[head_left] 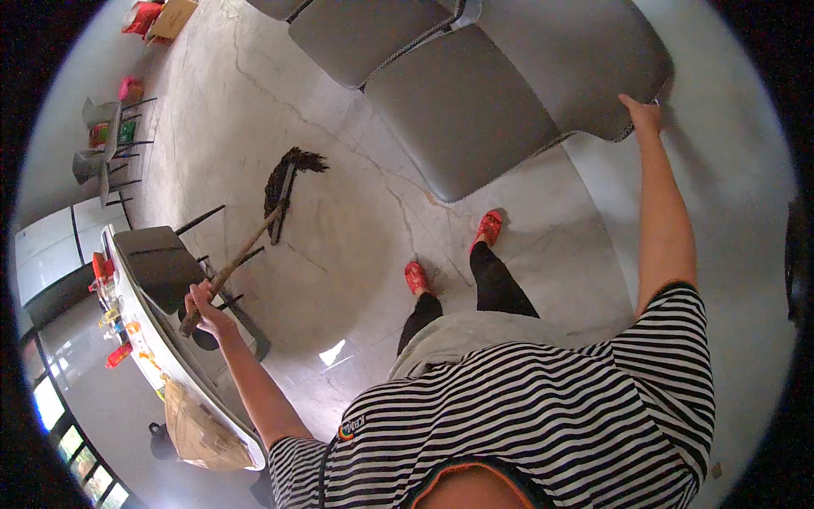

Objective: The person sweeps a tiled floor with a broom, moving several chairs to reach areas underneath. The person continues sweeping around the room, repositioning chairs as needed to access the floor beneath them.

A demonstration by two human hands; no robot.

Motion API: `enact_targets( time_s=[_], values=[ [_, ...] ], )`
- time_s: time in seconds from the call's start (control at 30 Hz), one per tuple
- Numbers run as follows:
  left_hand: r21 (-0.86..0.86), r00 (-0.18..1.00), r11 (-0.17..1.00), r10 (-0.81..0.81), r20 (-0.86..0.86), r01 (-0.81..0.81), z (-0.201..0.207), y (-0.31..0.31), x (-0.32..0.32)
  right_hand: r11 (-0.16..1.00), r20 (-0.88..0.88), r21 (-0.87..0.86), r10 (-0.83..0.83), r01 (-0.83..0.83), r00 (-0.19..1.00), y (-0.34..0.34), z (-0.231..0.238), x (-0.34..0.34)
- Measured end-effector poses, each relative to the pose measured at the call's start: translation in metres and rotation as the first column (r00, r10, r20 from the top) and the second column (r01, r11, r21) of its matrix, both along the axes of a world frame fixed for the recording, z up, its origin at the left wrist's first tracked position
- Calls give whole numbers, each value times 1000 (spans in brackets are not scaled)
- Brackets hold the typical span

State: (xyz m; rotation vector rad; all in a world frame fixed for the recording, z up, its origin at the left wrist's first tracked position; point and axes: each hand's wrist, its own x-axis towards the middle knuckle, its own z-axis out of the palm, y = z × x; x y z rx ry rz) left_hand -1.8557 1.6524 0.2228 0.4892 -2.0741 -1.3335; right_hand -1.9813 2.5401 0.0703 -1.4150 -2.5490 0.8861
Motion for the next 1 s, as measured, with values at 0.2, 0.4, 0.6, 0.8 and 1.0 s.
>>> enact_targets(
  time_s=[0.2, 0.4, 0.6, 0.8, 1.0],
  values=[
    [33, 988, 992, -117, -102, 121, 1, -54, -41, 983, -17, 184, -1, 4, 1000, -89, 13, 101],
    [-58, 977, 992, -124, -174, 116, 32, -67, -107, 935, -258, 162, -269, 316, 928, -255, -17, 305],
    [-61, 941, 954, -301, -156, 295, 30, -74, -103, 839, -235, 95, -505, 536, 831, -341, -16, 484],
    [-6, 886, 897, -438, -153, 442, 4, -76, -68, 690, -121, 72, -710, 720, 693, -366, -48, 731],
    [-117, 870, 866, -492, -24, 486, -2, -56, 11, 342, -3, -56, -940, 938, 342, -482, 39, 849]
  ],
)
